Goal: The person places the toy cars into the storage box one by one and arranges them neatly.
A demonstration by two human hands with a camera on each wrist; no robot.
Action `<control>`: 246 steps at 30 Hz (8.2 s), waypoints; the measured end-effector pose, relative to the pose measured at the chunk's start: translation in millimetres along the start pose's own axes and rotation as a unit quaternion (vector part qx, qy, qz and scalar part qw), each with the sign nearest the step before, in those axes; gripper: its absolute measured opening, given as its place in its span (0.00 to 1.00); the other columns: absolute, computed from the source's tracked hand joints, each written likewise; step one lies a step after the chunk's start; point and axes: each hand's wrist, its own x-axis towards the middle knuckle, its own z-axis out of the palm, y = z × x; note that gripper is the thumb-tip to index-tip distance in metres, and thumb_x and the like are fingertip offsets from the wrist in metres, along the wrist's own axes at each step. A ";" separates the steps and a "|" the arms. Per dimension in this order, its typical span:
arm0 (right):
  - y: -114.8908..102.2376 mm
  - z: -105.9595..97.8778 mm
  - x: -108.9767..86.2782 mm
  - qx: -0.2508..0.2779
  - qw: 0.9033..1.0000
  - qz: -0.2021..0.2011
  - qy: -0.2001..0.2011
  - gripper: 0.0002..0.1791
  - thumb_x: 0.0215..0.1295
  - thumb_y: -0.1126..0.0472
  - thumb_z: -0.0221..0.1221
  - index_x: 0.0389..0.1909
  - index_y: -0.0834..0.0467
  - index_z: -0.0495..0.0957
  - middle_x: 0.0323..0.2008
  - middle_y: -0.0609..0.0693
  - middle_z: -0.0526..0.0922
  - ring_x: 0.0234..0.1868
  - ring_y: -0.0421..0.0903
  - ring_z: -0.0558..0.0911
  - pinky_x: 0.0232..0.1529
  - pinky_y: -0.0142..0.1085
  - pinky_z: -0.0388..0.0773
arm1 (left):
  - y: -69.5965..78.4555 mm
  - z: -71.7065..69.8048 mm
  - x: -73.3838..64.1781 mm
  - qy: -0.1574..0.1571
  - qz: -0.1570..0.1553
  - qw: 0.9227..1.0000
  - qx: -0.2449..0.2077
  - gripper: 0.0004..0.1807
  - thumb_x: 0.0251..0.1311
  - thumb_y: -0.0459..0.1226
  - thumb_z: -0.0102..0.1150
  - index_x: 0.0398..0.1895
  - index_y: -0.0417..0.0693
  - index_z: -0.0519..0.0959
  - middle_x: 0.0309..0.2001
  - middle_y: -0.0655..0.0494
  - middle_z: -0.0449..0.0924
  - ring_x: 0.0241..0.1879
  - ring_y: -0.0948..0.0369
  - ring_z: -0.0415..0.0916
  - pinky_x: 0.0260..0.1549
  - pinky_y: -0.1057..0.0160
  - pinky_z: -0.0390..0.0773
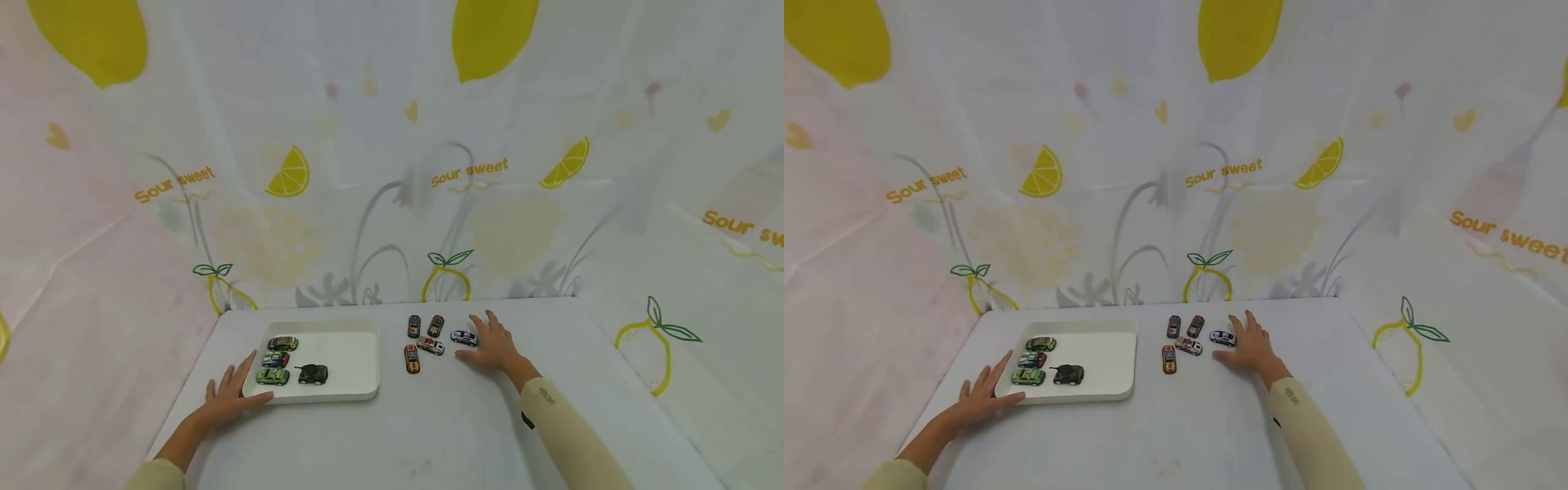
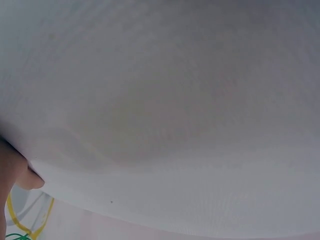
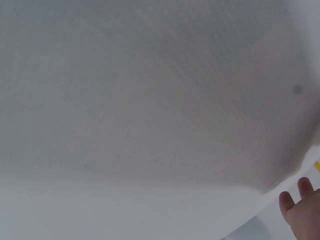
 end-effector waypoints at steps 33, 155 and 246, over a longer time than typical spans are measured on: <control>-25.4 -5.4 23.3 0.047 0.999 0.015 0.016 0.22 0.61 0.56 0.66 0.50 0.68 0.79 0.44 0.62 0.79 0.44 0.55 0.78 0.48 0.51 0.77 | 2.0 -0.9 0.2 0.014 0.005 1.000 0.008 0.62 0.56 0.62 0.62 0.80 0.49 0.34 0.78 0.33 0.35 0.74 0.29 0.23 0.62 0.27 0.14; -275.4 108.2 47.1 0.297 0.943 -0.104 -0.109 0.11 0.65 0.58 0.65 0.46 0.53 0.87 0.34 0.47 0.83 0.32 0.37 0.74 0.36 0.32 0.72 | -1.2 3.5 -10.1 0.013 -0.003 1.000 -0.011 0.60 0.55 0.59 0.64 0.80 0.51 0.37 0.78 0.33 0.38 0.74 0.30 0.25 0.63 0.28 0.16; -24.1 -5.0 15.9 -0.044 0.997 -0.015 0.059 0.50 0.64 0.36 0.55 0.80 0.51 0.43 0.78 0.67 0.32 0.72 0.72 0.57 0.69 0.67 0.52 | 1.9 -0.1 -4.6 0.011 -0.005 1.000 -0.001 0.61 0.56 0.62 0.61 0.80 0.50 0.33 0.77 0.31 0.34 0.72 0.28 0.23 0.61 0.26 0.15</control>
